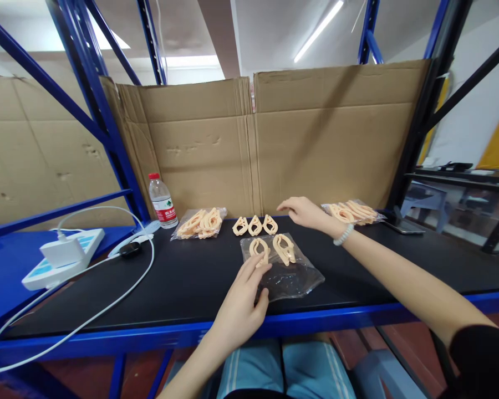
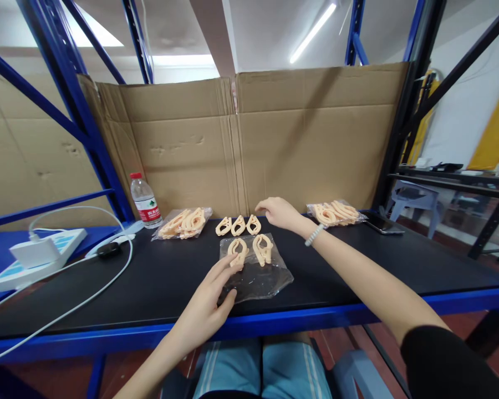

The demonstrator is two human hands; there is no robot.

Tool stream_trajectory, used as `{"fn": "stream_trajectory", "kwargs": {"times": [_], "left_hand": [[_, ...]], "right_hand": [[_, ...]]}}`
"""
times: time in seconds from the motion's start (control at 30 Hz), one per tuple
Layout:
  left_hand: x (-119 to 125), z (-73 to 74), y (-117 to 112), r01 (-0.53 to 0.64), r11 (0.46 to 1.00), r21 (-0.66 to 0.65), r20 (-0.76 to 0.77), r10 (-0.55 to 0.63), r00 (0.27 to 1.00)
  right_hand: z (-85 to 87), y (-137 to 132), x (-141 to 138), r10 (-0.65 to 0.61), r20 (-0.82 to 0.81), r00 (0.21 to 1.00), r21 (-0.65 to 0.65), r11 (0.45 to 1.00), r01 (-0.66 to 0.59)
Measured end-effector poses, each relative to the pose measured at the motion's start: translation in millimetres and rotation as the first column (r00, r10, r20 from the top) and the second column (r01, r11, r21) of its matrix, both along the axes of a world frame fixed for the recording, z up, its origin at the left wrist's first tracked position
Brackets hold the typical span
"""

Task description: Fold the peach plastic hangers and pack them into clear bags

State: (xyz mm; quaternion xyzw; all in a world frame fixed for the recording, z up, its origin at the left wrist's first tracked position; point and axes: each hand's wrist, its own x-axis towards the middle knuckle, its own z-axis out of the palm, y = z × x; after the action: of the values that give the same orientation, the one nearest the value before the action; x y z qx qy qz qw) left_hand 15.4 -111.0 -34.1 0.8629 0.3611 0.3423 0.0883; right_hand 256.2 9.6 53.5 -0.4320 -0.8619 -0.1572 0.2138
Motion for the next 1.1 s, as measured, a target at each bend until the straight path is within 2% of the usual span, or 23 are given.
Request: {"fn": "stream_trajectory", "kwargs": {"times": [0.1, 0.2, 0.37, 0.5, 0.6, 0.73, 1.0, 1.1], "left_hand": [[0, 1.0, -1, -0.004, 1.0, 0.003, 0.002, 0.004, 1.0], [0, 1.5, -3, -0.006, 1.0, 0.009, -0.005, 0.006, 1.0], [0, 0.6, -3, -0.011, 1.0, 0.004, -0.02, 0.011, 1.0], [-1, -0.8, -2, -0.01, 1.0, 0.007, -0.033, 0.01, 0.999], [-1, -0.7, -2, -0.015, 1.0, 0.005, -0.047, 0.015, 0.999], [0, 0.1, -2, -0.018, 1.0, 0.006, -0.053, 0.019, 0.998], [0, -0.5, -1, -0.016, 1.0, 0.013, -0.054, 0.016, 0.998], [0, 0.3, -1, -0.008, 1.0, 0.013, -0.05, 0.009, 0.999]], "right_hand": [[-18.0, 54, -2, 0.043, 0.122, 0.992, -0.074, 0.997, -0.034], [-38.2, 87, -11, 0.065, 0.224, 0.972, -0.134, 0.99, -0.035], [-58.1, 109, -15, 0.035, 0.312, 0.949, -0.191, 0.981, 0.027], [-65.0, 106, 7, -0.035, 0.326, 0.945, -0.189, 0.977, 0.102], [-69.5, 91, 31, -0.107, 0.321, 0.941, -0.182, 0.968, 0.173], [-75.9, 54, 57, -0.156, 0.292, 0.944, -0.161, 0.965, 0.209], [-78.4, -61, 81, -0.142, 0.195, 0.971, -0.111, 0.98, 0.165], [-81.8, -100, 83, -0.088, 0.102, 0.991, -0.11, 0.989, 0.099]]}}
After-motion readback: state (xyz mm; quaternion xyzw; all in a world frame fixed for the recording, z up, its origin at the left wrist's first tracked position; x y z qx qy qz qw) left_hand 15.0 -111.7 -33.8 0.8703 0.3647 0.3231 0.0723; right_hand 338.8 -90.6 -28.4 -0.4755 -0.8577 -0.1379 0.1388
